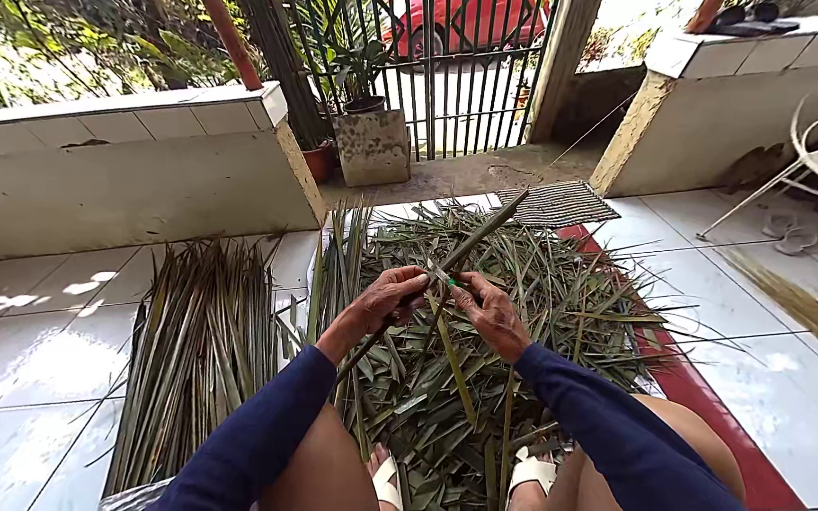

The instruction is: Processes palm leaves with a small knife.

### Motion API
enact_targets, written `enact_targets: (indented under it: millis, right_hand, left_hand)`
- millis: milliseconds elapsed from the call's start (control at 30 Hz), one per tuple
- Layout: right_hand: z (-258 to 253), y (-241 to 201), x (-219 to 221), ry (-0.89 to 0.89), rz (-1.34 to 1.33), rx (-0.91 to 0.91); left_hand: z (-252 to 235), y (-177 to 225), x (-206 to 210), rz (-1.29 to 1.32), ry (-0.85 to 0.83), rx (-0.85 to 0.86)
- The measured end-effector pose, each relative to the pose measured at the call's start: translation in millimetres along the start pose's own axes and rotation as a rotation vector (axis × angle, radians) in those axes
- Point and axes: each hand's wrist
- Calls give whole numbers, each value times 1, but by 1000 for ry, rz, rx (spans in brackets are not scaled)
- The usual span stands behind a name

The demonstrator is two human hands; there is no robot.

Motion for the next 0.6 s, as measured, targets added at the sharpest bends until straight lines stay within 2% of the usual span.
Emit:
enact_targets:
  millis: [300, 600]
  right_hand:
    - [-4, -3, 3, -44, -171, 28]
    - [-3, -5, 6, -6, -90, -31]
  left_hand:
    - [-1, 4, 4, 16, -29, 1]
    - [-2, 9, 5, 74, -75, 2]
Point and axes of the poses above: each hand's wrist, its own z-axis away from the middle knuckle, its own x-axis out of the palm, y = z × x, and after that the axes turned 6 degrees about -x, right-handed
